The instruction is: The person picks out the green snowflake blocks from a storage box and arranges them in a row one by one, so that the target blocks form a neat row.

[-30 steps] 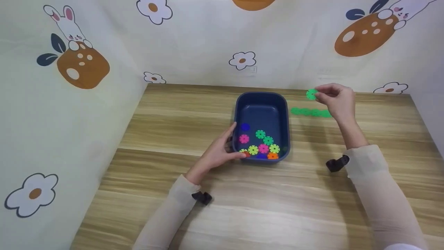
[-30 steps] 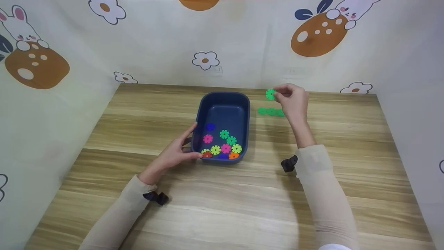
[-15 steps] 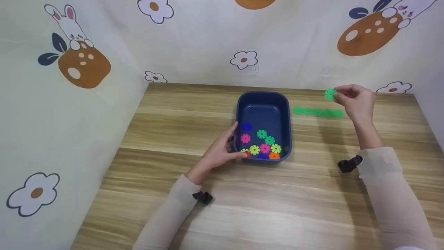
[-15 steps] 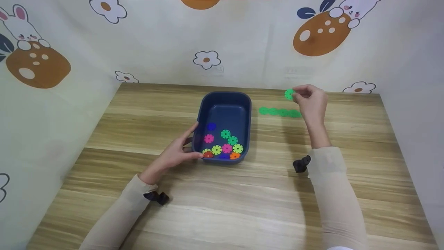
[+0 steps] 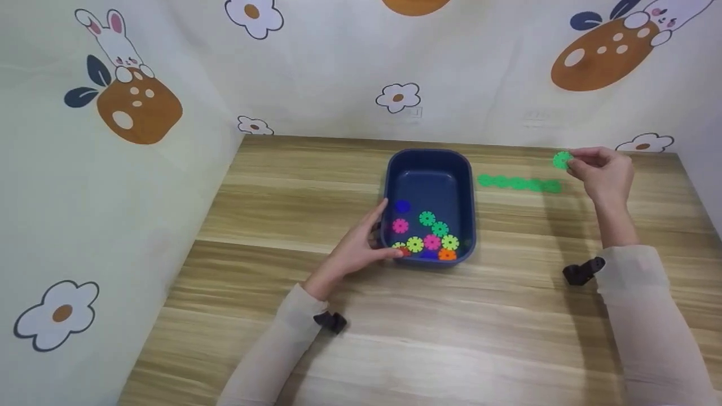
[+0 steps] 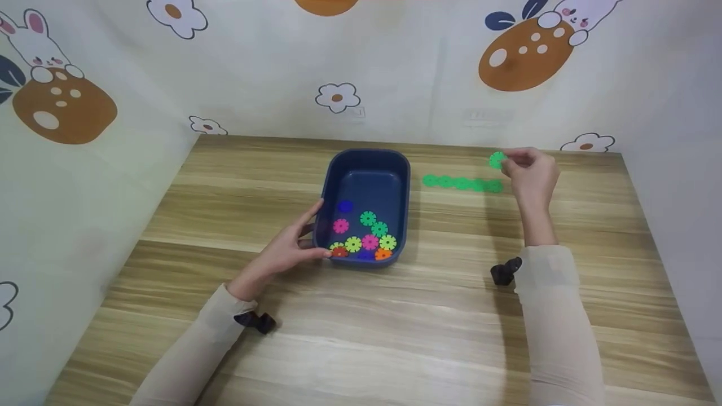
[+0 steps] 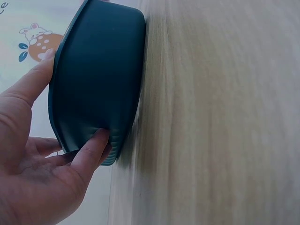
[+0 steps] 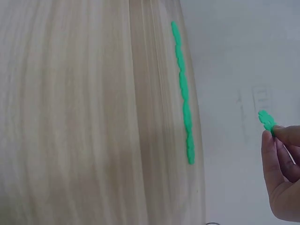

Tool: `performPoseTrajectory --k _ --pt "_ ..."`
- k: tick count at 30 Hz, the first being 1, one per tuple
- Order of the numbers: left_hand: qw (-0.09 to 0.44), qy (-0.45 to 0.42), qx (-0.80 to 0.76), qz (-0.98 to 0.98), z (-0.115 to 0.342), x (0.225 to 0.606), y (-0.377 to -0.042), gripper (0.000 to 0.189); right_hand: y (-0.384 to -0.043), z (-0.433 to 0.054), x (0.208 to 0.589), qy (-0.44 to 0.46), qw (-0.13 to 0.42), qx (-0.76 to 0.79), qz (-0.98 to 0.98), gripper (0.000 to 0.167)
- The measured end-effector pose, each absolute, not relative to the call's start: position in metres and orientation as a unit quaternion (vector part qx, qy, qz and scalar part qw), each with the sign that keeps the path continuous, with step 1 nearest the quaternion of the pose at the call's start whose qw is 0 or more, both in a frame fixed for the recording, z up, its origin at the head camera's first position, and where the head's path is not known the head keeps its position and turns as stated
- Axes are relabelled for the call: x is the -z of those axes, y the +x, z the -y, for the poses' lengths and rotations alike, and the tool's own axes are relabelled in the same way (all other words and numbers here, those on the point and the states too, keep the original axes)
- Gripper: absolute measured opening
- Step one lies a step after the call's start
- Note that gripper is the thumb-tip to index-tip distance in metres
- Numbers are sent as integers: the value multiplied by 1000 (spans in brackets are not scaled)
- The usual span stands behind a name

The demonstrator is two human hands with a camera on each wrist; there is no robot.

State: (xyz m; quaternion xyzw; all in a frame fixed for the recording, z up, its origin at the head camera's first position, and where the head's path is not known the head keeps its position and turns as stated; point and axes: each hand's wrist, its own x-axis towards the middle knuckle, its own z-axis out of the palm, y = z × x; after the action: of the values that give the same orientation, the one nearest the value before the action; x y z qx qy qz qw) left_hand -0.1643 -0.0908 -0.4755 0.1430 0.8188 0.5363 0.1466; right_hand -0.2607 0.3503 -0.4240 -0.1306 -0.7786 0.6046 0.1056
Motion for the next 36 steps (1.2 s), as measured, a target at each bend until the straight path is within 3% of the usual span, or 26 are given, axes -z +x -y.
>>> performPoseTrajectory --k 8,22,25,29,33,36 --pt "141 145 -533 -822 91 476 -164 105 -259 -366 436 -162 90 -700 689 20" --pt "132 140 -497 -846 91 474 -164 107 -266 -390 463 -246 5 -648 721 18" --pt "137 143 -510 -837 90 475 -164 107 -267 -394 466 -248 -9 -602 759 21" --pt "141 140 -520 -831 90 475 -164 107 -269 -396 468 -232 -23 -486 842 10" --pt "142 136 -522 -830 90 476 -164 107 -270 -393 468 -218 -27 -421 880 32" --pt "144 141 -530 -824 90 477 -165 106 -271 -390 469 -214 -18 -389 896 27"
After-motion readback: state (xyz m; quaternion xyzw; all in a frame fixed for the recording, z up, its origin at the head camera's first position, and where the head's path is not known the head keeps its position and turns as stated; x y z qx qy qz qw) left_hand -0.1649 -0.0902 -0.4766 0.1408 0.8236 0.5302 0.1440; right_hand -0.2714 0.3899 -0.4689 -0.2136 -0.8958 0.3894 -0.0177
